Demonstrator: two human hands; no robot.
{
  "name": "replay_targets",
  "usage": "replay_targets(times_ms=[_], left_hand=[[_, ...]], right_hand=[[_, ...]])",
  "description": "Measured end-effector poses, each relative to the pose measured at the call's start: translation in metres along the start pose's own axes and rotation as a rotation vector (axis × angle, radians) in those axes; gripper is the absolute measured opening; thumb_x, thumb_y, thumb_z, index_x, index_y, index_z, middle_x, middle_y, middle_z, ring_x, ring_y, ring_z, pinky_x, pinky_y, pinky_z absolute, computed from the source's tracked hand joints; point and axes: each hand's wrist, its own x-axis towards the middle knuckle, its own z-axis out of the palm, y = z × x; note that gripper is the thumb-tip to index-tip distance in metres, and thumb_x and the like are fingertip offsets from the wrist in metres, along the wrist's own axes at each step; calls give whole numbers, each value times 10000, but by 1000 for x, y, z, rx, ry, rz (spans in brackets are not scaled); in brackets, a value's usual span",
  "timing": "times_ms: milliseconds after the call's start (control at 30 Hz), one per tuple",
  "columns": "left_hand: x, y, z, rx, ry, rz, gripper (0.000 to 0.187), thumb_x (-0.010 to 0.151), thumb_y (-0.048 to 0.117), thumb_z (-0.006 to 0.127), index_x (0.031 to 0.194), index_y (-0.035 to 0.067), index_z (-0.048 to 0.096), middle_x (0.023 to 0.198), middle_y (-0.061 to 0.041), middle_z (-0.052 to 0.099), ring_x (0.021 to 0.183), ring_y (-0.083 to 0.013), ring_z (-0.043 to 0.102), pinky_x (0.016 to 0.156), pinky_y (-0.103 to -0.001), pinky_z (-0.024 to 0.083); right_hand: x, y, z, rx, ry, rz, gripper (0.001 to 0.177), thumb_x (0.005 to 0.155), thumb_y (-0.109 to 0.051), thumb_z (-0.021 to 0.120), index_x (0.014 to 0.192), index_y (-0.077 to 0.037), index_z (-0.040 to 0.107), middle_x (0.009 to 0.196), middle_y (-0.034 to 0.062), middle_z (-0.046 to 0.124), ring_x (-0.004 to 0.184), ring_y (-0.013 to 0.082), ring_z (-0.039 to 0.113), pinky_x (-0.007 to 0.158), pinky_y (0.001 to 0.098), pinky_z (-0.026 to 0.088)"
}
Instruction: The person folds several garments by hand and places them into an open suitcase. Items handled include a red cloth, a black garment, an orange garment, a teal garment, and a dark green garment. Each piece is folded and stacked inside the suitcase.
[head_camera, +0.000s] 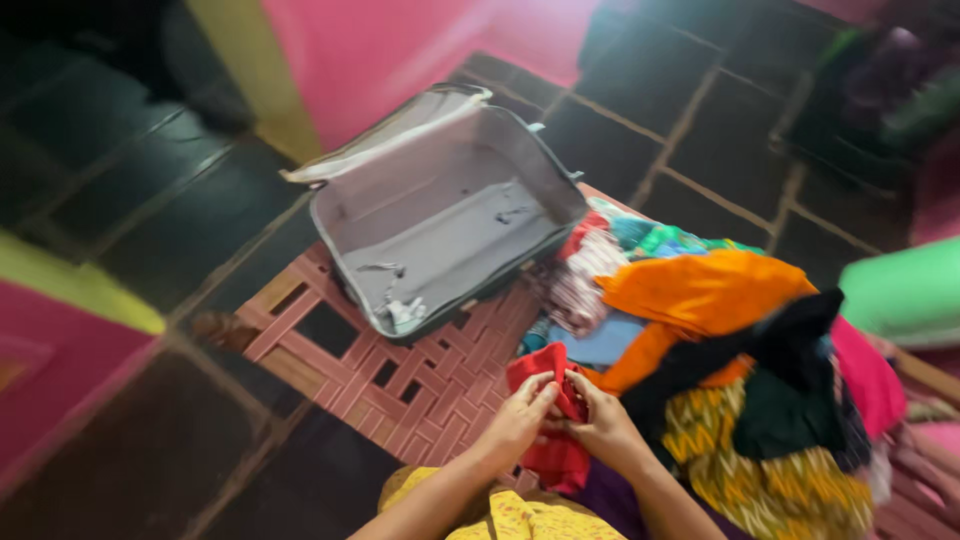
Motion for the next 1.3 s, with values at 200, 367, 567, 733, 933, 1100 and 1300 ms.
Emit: replay_targets(times_ms=[200,367,567,733,933,1100,1300], left_hand=[[12,-2,-104,-152,134,45,396,1029,442,540,1252,124,613,1052,-41,698,858,-138,640,740,-299,510],[13,18,-182,-173,273,47,353,1002,398,524,1259,167,595,1046,-20,705,899,-130,678,761,-286,509],[24,45,-255,-224,332,59,375,1029,349,513,1328,142,606,1057,-24,717,905,-98,668,781,-264,510],[20,75,-291,-206,382,51,383,1022,355,515,1313,129,624,1069,-9,699,927,-94,630,800,-265,489],[29,78,-311,-191,339,18,370,1018,363,515,1296,147,627,1092,7,699,976,-84,645,852,-263,502],[50,59,-306,-160,286,-49,355,1015,354,535,1277,150,660,1064,-6,706,949,-101,655,835,-273,515],[96,52,-271,-101,89,-139,355,1002,342,553,1269,140,670,1056,-26,724,929,-116,674,799,-289,517]], right_hand=[[86,-26,12,-278,-105,35,873,687,33,755,1479,-206,474,1187,82,745,1101,245,718,924,347,554],[207,-61,41,-365,-34,-384,543,675,-18,713,1205,-121,655,1096,122,744,1072,322,695,930,398,546],[346,-110,103,-481,85,-545,317,672,-24,704,982,-88,733,1022,110,696,1083,342,616,949,447,476],[408,-118,172,-448,144,-678,312,757,35,674,1022,-117,733,1166,52,720,1199,283,619,1109,454,413],[386,-48,226,-516,-140,-534,511,699,147,592,1107,-124,738,1305,80,685,1378,297,501,1214,545,168],[308,11,212,-212,-20,-372,408,738,83,647,1088,-115,716,1263,104,704,1335,341,547,1190,551,307],[202,77,154,33,244,10,399,748,36,705,1122,-98,741,1222,77,749,1191,247,684,1050,385,504]])
